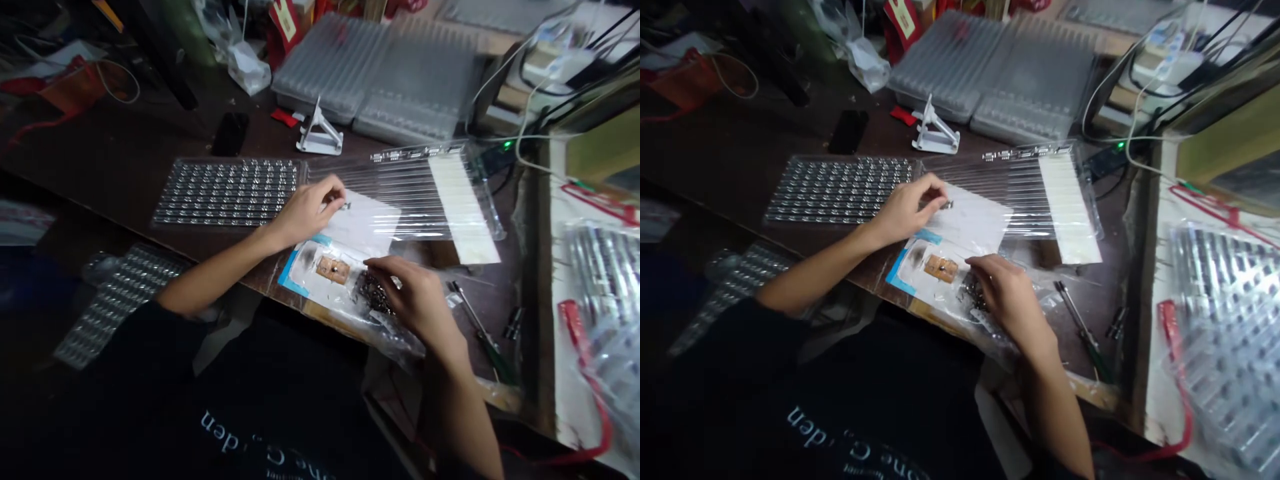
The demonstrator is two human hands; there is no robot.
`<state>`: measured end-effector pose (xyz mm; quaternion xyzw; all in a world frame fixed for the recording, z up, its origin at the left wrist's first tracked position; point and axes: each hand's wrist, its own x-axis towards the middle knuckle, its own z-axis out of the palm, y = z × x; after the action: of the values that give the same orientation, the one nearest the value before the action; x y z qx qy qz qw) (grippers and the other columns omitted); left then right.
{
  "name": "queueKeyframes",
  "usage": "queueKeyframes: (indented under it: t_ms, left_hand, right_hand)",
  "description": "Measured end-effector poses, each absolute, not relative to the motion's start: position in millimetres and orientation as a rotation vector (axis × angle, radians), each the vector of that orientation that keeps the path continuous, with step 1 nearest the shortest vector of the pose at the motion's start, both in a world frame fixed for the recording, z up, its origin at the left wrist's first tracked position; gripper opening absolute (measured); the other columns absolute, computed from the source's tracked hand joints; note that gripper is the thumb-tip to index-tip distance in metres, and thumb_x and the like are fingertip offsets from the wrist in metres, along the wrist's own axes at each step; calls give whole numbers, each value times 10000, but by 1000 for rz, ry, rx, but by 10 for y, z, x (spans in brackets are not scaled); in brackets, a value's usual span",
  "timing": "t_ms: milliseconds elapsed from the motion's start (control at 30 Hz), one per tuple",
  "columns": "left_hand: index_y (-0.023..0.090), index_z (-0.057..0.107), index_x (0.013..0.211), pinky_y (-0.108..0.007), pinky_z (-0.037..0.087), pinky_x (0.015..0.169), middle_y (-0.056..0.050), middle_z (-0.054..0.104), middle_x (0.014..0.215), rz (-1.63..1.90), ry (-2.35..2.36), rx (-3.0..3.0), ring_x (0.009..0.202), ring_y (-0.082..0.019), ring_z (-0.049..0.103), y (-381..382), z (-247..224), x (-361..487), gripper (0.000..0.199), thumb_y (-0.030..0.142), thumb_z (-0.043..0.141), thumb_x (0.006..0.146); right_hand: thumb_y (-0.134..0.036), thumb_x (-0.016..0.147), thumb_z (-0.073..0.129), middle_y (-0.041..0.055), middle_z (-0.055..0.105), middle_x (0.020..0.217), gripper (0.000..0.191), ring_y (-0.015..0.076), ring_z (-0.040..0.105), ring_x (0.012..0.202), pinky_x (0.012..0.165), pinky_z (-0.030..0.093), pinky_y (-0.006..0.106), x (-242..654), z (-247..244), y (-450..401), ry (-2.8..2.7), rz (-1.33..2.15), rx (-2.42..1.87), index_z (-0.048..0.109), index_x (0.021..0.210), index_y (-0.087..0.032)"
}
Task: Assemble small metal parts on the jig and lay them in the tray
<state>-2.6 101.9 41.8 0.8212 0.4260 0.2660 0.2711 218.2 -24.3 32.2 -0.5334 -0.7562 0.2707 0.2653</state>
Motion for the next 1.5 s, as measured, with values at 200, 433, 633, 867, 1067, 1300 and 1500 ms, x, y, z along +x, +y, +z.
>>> queueKeyframes:
  t_ms: [200,433,633,867,1067,1300,1500]
  left_hand:
    - [193,696,954,-278,539,848,-28,730,980,640,1029,1902,919,-154,687,337,227,-343,202,124,507,933]
    - [192,695,959,-283,545,823,-31,751,960,830,1109,1962,896,-165,700,128,25,-213,129,147,724,842]
    - [205,706,882,-326,524,832,-13,763,905,837,1110,2064,882,-182,701,73,-69,-175,130,115,759,805]
    - [216,733,898,-338,511,837,-21,771,929,859,1101,2073,901,-188,687,65,-115,-194,108,143,756,822]
    - [210,715,846,-351,502,846,-14,774,914,867,1082,2029,890,-192,694,90,-124,-209,67,221,777,820]
    - [221,677,887,-374,495,868,-10,758,925,832,1352,2069,908,-210,677,39,-58,-388,48,233,717,862]
    - [221,670,910,-331,520,840,-13,753,923,908,1295,2023,896,-187,687,31,-19,-399,59,174,679,875]
  right_hand:
    - [-266,967,514,59,751,910,218,184,699,810,753,520,293,2104,345,-245,-2011,712,-1478,720,984,-200]
    - [-200,946,493,65,750,956,252,197,702,867,789,525,319,2057,276,-209,-2020,752,-1446,738,1004,-207]
    - [-216,949,512,64,752,939,217,198,702,859,787,528,321,1991,253,-200,-2014,748,-1476,727,972,-219]
    - [-172,936,515,59,738,940,204,185,694,847,778,521,301,1942,245,-208,-2041,775,-1475,713,971,-208]
    - [-190,943,516,72,735,971,207,201,695,868,785,524,310,1877,170,-190,-2095,726,-1558,711,1012,-206]
    - [-233,993,461,101,707,1002,263,223,667,881,779,520,326,1695,143,-221,-2287,732,-1487,695,1103,-190]
    - [-181,1009,357,111,709,1047,376,248,642,909,786,498,352,1635,171,-248,-2486,612,-1526,700,1159,-211]
